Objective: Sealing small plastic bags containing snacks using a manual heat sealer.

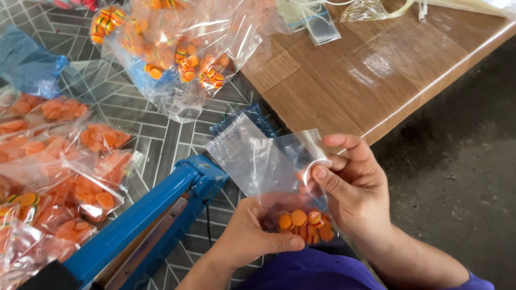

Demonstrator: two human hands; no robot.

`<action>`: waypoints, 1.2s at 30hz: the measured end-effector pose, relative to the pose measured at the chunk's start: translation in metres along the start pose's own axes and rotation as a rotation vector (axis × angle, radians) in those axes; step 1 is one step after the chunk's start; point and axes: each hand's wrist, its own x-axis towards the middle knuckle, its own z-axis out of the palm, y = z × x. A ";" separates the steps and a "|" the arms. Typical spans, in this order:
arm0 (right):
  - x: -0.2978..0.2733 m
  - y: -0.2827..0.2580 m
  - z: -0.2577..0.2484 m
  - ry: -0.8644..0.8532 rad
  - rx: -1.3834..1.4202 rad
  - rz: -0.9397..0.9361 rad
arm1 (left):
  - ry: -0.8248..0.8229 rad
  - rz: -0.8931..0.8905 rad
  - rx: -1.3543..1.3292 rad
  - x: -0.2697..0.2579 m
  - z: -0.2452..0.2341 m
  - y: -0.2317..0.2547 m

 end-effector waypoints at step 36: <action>-0.031 0.134 0.200 -1.458 -1.182 -0.682 | 0.759 0.051 -0.434 -0.182 -0.080 -0.026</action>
